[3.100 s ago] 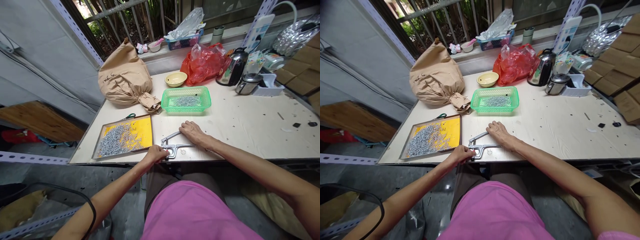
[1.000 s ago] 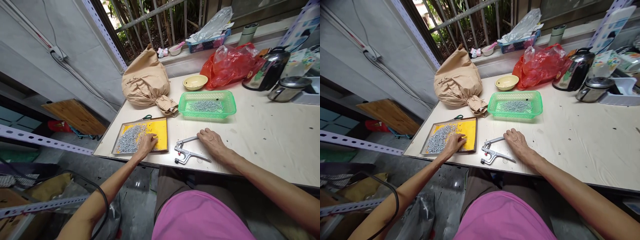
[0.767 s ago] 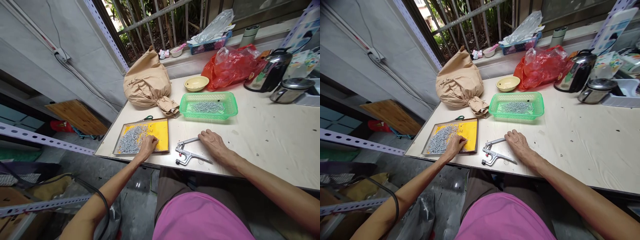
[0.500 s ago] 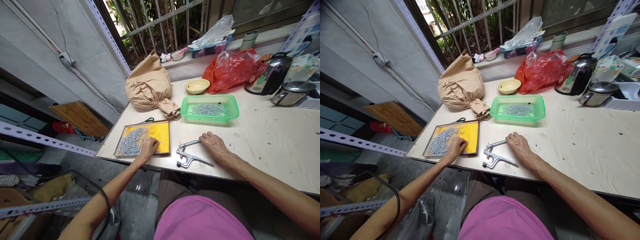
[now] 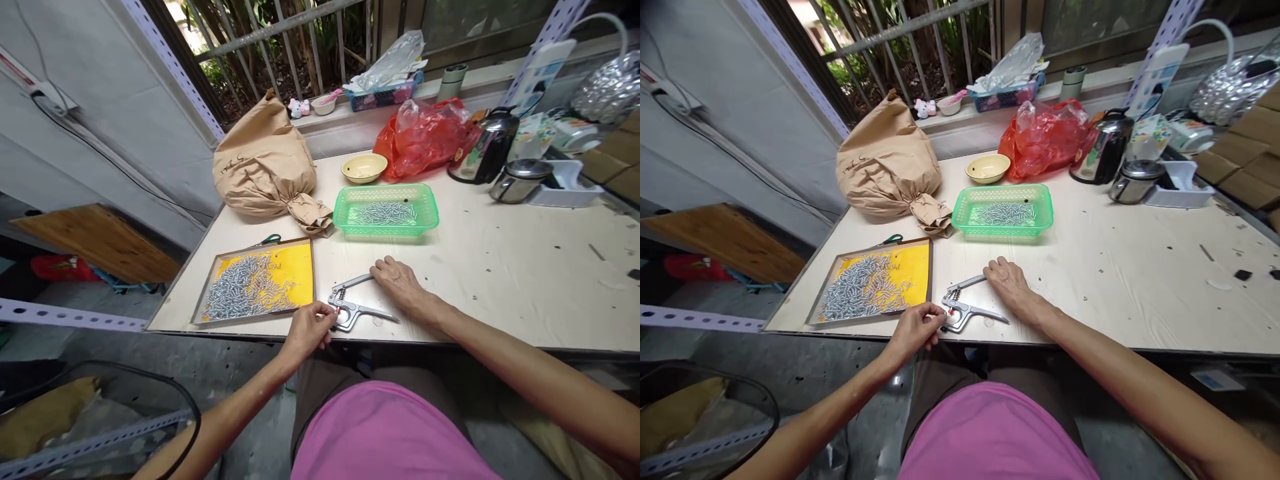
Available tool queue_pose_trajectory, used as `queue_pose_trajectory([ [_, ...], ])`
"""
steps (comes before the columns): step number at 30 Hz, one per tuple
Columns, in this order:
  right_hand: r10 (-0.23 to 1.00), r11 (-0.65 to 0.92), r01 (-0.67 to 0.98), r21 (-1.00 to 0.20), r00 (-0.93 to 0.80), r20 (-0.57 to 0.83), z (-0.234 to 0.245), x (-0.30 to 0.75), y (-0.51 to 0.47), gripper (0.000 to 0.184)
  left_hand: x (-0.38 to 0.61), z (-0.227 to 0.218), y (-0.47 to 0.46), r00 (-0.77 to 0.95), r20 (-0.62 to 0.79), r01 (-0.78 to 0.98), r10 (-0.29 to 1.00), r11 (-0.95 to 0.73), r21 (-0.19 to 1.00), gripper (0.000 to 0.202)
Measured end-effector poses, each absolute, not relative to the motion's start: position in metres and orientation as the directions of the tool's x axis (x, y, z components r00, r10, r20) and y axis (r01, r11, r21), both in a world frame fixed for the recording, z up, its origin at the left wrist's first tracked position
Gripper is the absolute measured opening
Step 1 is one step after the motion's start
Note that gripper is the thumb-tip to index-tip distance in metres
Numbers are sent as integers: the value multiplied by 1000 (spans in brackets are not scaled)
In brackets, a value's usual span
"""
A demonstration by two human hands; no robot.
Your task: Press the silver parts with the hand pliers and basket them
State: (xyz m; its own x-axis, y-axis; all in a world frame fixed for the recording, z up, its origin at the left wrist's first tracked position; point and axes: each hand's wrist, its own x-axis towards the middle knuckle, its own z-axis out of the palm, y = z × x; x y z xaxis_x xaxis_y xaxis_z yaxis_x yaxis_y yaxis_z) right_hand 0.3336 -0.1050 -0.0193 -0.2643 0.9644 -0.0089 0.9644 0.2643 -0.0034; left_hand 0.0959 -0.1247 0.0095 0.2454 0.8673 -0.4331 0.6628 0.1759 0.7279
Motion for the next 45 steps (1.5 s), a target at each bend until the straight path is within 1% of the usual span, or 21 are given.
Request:
queue_pose_trajectory([
  [1,966,256,967,1,-256,-23,-18,333,-105,19,98,8,-130,277,-383,680,881,102,726,19],
  [3,968,246,969,4,-246,-50,-14,332,-105,19,100,5,-139,400,-236,701,886,-130,701,16],
  [4,968,243,970,2,-242,-58,-13,331,-105,19,100,3,-142,471,-167,703,866,-254,664,15],
  [6,967,247,969,0,-247,-58,-10,332,-105,19,101,0,-149,582,-86,700,809,-445,559,16],
  [8,963,263,965,2,-263,-59,-9,335,-102,20,101,-4,-153,639,-53,696,768,-547,465,19],
  [9,960,274,962,3,-273,-59,-8,337,-100,20,101,-6,-154,659,-44,688,751,-578,438,21],
  [11,954,294,956,4,-293,-68,-7,340,-93,21,101,-7,-155,694,-37,663,719,-619,422,23],
  [13,951,300,954,2,-298,-86,-5,341,-85,21,100,-7,-154,711,-41,644,702,-627,439,23],
  [15,950,297,955,-3,-296,-103,-3,340,-81,21,100,-4,-152,697,-53,648,715,-596,474,19],
  [17,955,287,958,-18,-287,-76,-2,338,-85,22,100,0,-151,640,-77,668,764,-504,548,15],
  [20,958,287,954,-82,-284,43,-5,336,-107,19,97,2,-148,445,-149,671,883,-218,709,15],
  [22,945,324,931,-171,-310,103,-9,335,-128,17,94,0,-144,286,-230,618,930,5,787,22],
  [24,929,369,890,-268,-348,124,-15,335,-147,21,90,-4,-139,178,-333,547,926,188,816,30],
  [26,917,398,853,-338,-375,132,-21,334,-162,21,88,-9,-134,140,-432,501,891,312,807,35],
  [28,914,406,840,-360,-380,145,-24,333,-169,16,87,-12,-130,143,-494,496,858,370,785,35],
  [30,914,405,847,-345,-380,140,-25,332,-171,13,88,-13,-128,164,-530,487,832,399,777,33],
  [34,920,390,877,-282,-379,98,-23,328,-168,16,95,-11,-123,207,-603,406,771,493,770,28],
  [36,924,382,885,-266,-370,98,-24,327,-166,17,98,-9,-119,209,-634,386,745,533,753,25],
  [38,925,380,887,-263,-365,106,-26,327,-166,18,100,-7,-115,202,-665,411,719,555,724,21],
  [42,927,375,891,-257,-362,97,-28,329,-166,17,104,-1,-106,192,-720,520,667,553,651,13],
  [45,929,371,894,-252,-362,82,-28,330,-165,16,105,3,-101,203,-744,593,636,525,611,16],
])
